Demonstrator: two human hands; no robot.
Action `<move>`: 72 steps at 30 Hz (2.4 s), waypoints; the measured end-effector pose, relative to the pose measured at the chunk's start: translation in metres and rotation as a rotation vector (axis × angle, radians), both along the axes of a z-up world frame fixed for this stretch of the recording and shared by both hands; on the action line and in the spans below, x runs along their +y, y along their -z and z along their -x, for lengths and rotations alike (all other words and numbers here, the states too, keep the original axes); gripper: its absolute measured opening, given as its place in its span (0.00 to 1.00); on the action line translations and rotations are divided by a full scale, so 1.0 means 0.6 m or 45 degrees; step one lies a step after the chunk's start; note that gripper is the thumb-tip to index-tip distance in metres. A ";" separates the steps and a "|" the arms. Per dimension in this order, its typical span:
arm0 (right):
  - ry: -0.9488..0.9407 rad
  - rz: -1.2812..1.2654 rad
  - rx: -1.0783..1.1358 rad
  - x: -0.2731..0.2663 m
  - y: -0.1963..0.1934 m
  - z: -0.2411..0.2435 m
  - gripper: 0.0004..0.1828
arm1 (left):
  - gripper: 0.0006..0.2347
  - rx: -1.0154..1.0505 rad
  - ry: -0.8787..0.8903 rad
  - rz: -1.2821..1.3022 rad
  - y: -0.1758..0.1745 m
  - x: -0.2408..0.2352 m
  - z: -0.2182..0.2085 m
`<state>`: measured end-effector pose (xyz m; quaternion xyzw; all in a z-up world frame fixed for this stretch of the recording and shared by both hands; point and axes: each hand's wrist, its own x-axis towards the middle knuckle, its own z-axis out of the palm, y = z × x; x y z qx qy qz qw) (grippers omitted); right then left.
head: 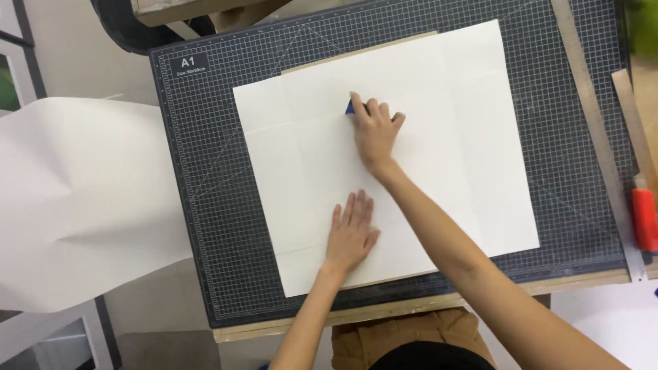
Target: Applying adhesive to cardboard using a roller and then bonding it to paper using a scraper.
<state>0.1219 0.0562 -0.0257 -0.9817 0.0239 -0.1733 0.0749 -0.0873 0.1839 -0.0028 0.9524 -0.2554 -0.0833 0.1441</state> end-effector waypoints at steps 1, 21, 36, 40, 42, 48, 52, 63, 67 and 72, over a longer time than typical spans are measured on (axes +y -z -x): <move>0.008 0.006 0.002 -0.048 0.013 -0.003 0.26 | 0.29 0.002 0.008 0.006 -0.010 0.017 0.023; 0.299 0.045 -0.040 0.028 0.020 -0.037 0.31 | 0.44 -0.131 0.299 -0.114 -0.018 0.114 0.117; -0.383 -0.111 0.003 0.150 -0.052 0.063 0.23 | 0.46 -0.152 0.303 -0.099 -0.025 0.118 0.114; -0.354 -0.139 0.077 0.146 -0.041 0.074 0.22 | 0.46 -0.192 0.297 -0.124 -0.027 0.121 0.113; -0.344 -0.140 -0.037 0.150 -0.035 0.016 0.25 | 0.40 0.245 0.270 0.401 -0.023 0.120 0.120; -0.314 -0.145 0.069 0.148 -0.047 0.086 0.25 | 0.40 0.189 0.273 0.382 -0.027 0.119 0.120; -0.327 -0.172 0.026 0.154 -0.048 0.018 0.24 | 0.47 -0.178 0.294 -0.083 -0.030 0.117 0.115; -0.601 -0.108 0.296 0.080 -0.046 0.330 0.18 | 0.31 -0.260 0.249 0.402 0.022 0.112 0.132; -0.699 -0.110 0.320 0.078 -0.056 0.328 0.16 | 0.27 -0.320 0.246 0.440 0.019 0.109 0.126; -0.540 -0.147 0.076 0.101 -0.053 0.261 0.21 | 0.28 -0.283 0.298 0.361 0.002 0.109 0.128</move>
